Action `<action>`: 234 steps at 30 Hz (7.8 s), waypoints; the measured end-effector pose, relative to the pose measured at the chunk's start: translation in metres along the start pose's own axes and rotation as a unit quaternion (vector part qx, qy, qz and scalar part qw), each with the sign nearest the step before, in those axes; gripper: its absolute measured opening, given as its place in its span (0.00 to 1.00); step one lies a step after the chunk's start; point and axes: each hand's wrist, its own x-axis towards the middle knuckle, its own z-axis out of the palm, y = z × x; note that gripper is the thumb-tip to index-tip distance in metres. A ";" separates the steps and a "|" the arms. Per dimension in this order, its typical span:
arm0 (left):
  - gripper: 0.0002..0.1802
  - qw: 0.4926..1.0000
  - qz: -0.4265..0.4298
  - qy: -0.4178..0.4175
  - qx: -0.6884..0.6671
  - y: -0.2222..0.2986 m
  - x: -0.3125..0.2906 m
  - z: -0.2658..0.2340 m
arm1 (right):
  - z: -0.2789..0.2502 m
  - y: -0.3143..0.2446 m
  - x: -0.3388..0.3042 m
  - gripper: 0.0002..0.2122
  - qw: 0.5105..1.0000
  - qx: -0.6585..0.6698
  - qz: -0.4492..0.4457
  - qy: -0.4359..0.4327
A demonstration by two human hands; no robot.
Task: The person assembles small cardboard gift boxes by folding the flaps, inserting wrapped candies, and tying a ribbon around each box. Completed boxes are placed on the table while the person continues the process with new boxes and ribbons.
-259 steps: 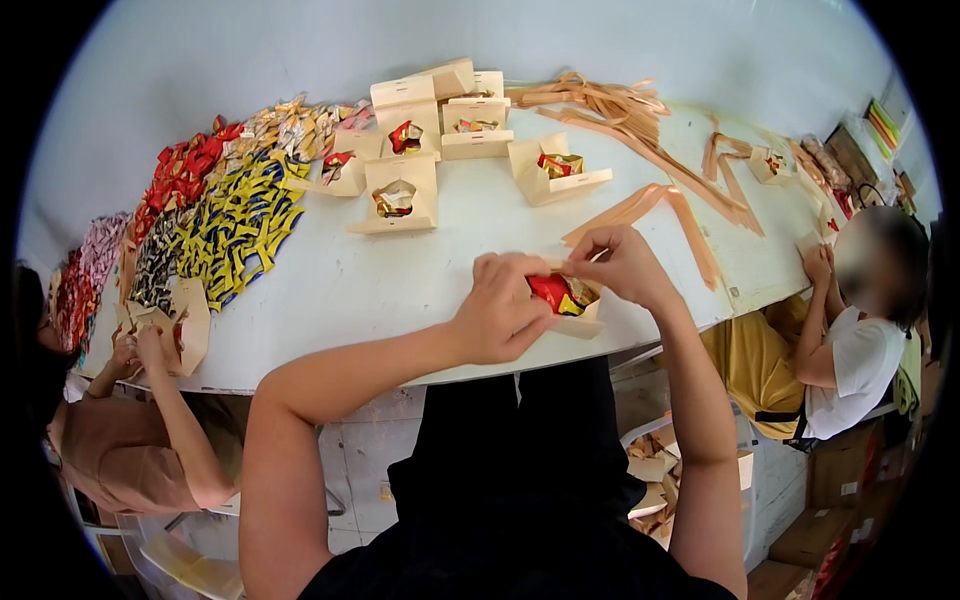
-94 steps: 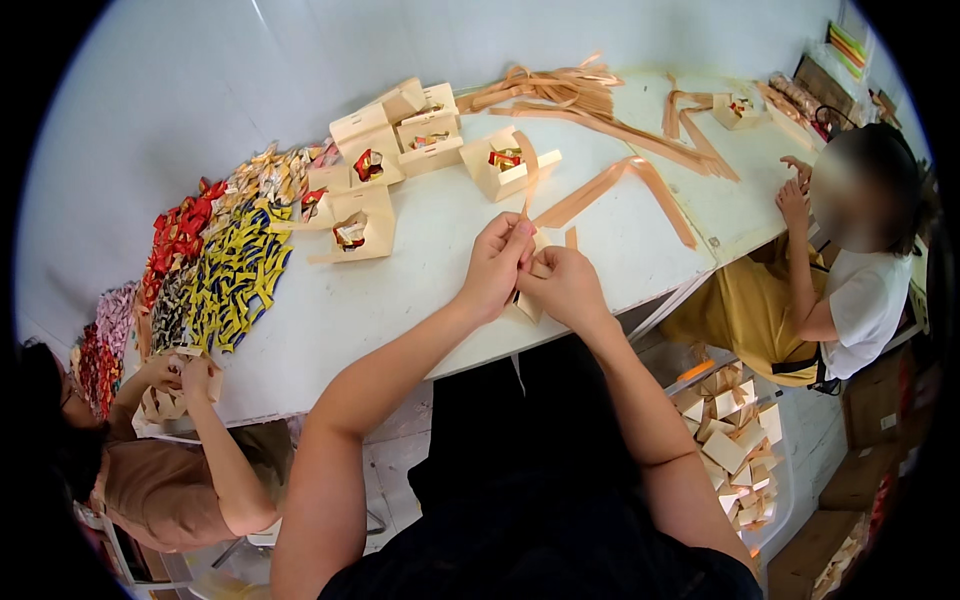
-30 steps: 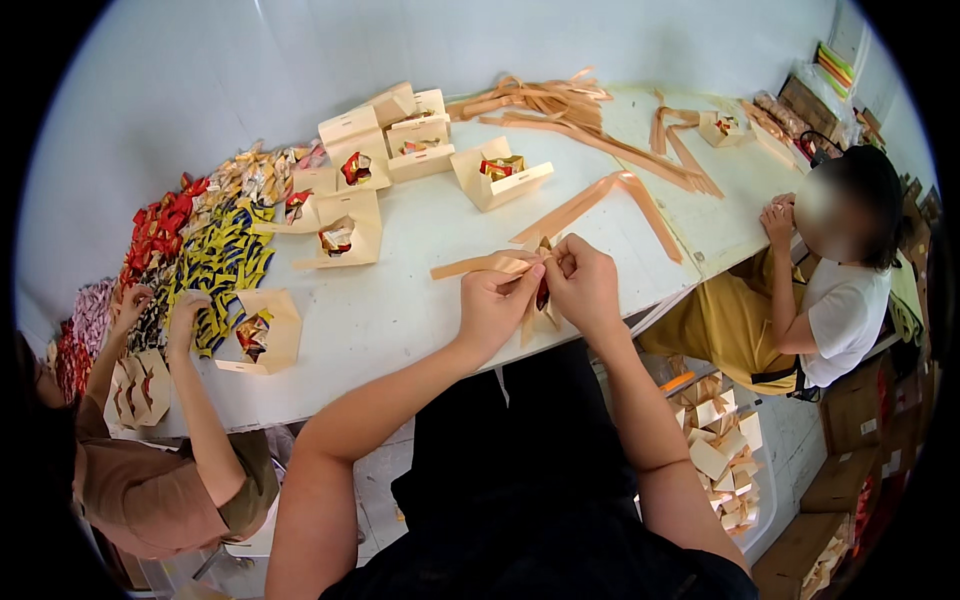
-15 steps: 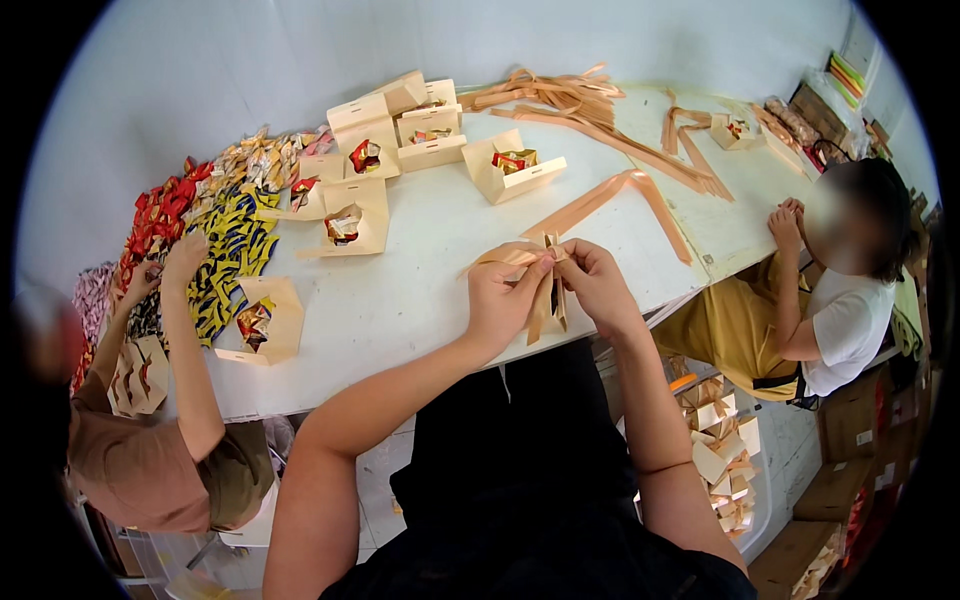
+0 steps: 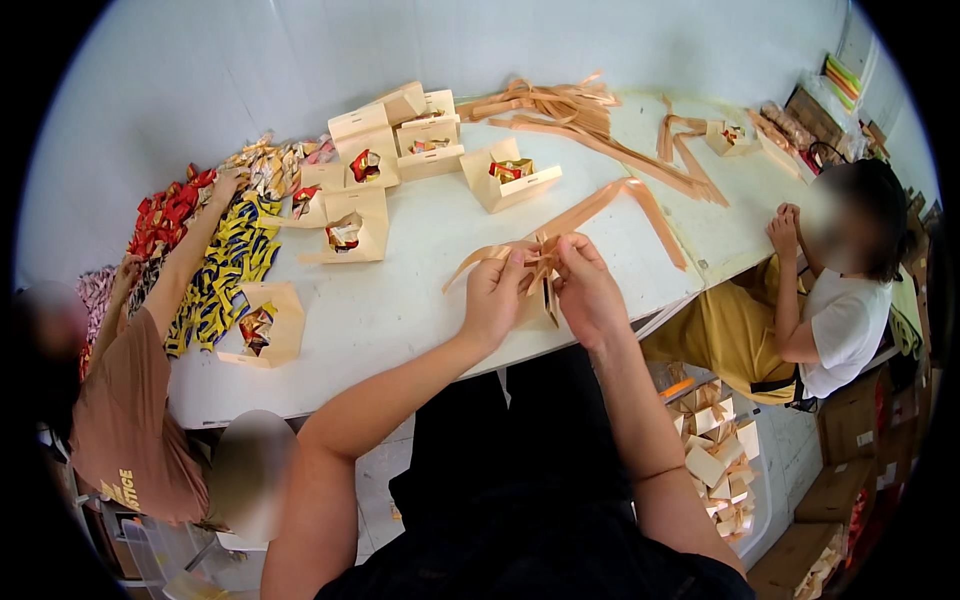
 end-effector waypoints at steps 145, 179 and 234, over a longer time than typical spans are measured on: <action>0.10 0.800 0.293 0.066 0.520 0.090 -0.003 -0.085 | -0.197 -0.155 -0.347 0.09 0.746 -0.627 0.203 0.092; 0.12 0.710 0.383 -0.196 0.558 0.057 -0.104 -0.017 | -0.036 -0.019 0.024 0.18 0.828 -0.506 -0.241 -0.021; 0.04 0.837 0.295 -0.143 0.438 0.040 -0.039 -0.012 | -0.032 -0.059 0.006 0.12 0.778 -0.561 -0.122 -0.254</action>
